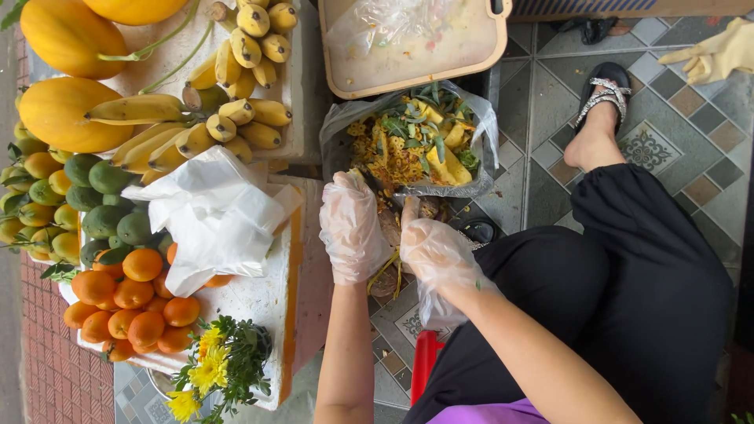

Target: Slicing a pineapple into smaller pieces for sale or consumption.

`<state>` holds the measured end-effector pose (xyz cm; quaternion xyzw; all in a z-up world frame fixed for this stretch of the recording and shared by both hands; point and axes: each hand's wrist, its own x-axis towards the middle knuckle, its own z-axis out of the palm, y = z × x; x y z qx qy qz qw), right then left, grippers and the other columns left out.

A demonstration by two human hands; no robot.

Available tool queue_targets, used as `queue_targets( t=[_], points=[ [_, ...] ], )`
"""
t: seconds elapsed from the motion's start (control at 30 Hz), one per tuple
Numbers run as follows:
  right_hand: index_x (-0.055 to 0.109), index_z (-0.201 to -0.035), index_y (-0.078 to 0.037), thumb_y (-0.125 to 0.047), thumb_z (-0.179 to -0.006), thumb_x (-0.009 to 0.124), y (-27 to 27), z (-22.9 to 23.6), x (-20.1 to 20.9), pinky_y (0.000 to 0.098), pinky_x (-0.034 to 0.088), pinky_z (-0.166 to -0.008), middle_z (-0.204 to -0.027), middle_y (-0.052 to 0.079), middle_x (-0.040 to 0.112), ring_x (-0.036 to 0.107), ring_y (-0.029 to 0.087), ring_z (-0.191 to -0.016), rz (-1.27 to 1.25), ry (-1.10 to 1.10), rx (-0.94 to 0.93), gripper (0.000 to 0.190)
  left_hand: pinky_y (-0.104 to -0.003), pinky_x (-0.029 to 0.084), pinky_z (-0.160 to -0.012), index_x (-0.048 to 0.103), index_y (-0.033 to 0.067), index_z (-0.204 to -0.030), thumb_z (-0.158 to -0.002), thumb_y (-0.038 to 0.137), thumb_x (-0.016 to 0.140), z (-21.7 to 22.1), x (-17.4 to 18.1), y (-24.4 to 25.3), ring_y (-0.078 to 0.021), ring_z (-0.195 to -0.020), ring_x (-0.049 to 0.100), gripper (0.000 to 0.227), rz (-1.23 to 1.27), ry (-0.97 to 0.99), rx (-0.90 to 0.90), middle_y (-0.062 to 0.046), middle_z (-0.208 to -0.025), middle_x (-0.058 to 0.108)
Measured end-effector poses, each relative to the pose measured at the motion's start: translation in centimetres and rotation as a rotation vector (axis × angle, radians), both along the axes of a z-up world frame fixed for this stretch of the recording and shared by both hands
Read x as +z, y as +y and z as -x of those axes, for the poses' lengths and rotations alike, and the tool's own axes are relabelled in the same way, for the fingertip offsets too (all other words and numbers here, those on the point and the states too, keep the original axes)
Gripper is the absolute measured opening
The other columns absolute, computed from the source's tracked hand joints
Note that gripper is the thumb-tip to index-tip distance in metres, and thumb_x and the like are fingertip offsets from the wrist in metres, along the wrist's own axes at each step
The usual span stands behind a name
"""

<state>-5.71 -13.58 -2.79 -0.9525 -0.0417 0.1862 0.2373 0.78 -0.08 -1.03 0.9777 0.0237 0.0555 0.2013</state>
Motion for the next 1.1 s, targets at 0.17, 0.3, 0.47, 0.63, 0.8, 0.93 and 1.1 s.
queue_targets(
  t=[0.17, 0.3, 0.47, 0.63, 0.8, 0.93, 1.1],
  points=[
    [0.036, -0.142, 0.016, -0.007, -0.091, 0.051, 0.4, -4.7, -15.9, 0.0387, 0.061, -0.068, -0.096, 0.024, 0.072, 0.073, 0.031, -0.083, -0.031, -0.057, 0.07, 0.057, -0.051, 0.05, -0.064, 0.053, 0.0056, -0.096, -0.104, 0.016, 0.056, 0.6, -0.5, 0.0, -0.0418, -0.078, 0.064, 0.014, 0.097, 0.001, 0.023, -0.02, -0.084, 0.064],
    [0.034, -0.149, 0.021, -0.006, -0.099, 0.05, 0.2, -2.9, -14.3, 0.0392, 0.059, -0.062, -0.089, 0.018, 0.071, 0.071, 0.027, -0.074, 0.251, -0.191, 0.366, 0.059, -0.05, 0.051, -0.062, 0.052, 0.0064, -0.093, -0.099, 0.016, 0.062, 0.1, -0.6, 0.0, -0.0422, -0.077, 0.065, 0.015, -0.013, 0.008, 0.066, -0.019, -0.084, 0.062],
    [0.032, -0.152, 0.008, -0.012, -0.09, 0.054, 0.0, 1.1, 1.1, 0.0451, 0.056, -0.062, -0.083, 0.017, 0.072, 0.07, 0.032, -0.072, 0.003, 0.049, -0.003, 0.069, -0.051, 0.05, -0.061, 0.05, 0.0012, -0.097, -0.087, 0.011, 0.063, 1.3, 1.0, -0.1, -0.0447, -0.078, 0.063, 0.019, -0.013, -0.042, -0.107, -0.02, -0.083, 0.06],
    [0.033, -0.15, 0.011, -0.01, -0.091, 0.054, 0.7, -0.5, -2.5, 0.0439, 0.057, -0.06, -0.085, 0.019, 0.072, 0.071, 0.033, -0.072, -0.056, 0.01, 0.009, 0.066, -0.05, 0.051, -0.063, 0.051, 0.0028, -0.097, -0.094, 0.013, 0.063, 0.9, -0.5, 0.2, -0.0423, -0.078, 0.064, 0.016, -0.063, -0.019, -0.008, -0.02, -0.086, 0.061],
    [0.035, -0.148, 0.016, -0.006, -0.089, 0.053, 1.4, -3.8, -10.9, 0.0418, 0.059, -0.07, -0.098, 0.023, 0.071, 0.072, 0.032, -0.084, 0.05, -0.112, 0.124, 0.066, -0.05, 0.049, -0.064, 0.051, 0.0036, -0.098, -0.102, 0.013, 0.06, 1.3, -1.7, 0.4, -0.0405, -0.077, 0.062, 0.013, 0.059, 0.024, 0.011, -0.019, -0.084, 0.061],
    [0.033, -0.146, 0.017, -0.005, -0.087, 0.053, 0.5, -5.4, -11.6, 0.0421, 0.06, -0.079, -0.111, 0.031, 0.068, 0.072, 0.035, -0.096, 0.057, -0.032, 0.112, 0.067, -0.05, 0.049, -0.064, 0.05, 0.0024, -0.099, -0.095, 0.011, 0.062, 0.6, -0.6, 0.5, -0.0423, -0.078, 0.062, 0.015, 0.019, -0.111, -0.077, -0.019, -0.085, 0.061],
    [0.008, -0.163, 0.005, -0.008, -0.097, 0.043, -1.7, -3.1, 4.6, 0.0464, 0.056, -0.093, -0.114, 0.029, 0.07, 0.073, 0.038, -0.101, -0.091, 0.621, -0.074, 0.076, -0.05, 0.049, -0.064, 0.05, 0.0024, -0.097, -0.092, 0.009, 0.061, 0.7, 0.1, 0.5, -0.0414, -0.077, 0.061, 0.013, 0.108, -0.052, -0.082, -0.02, -0.084, 0.06]
  ],
)
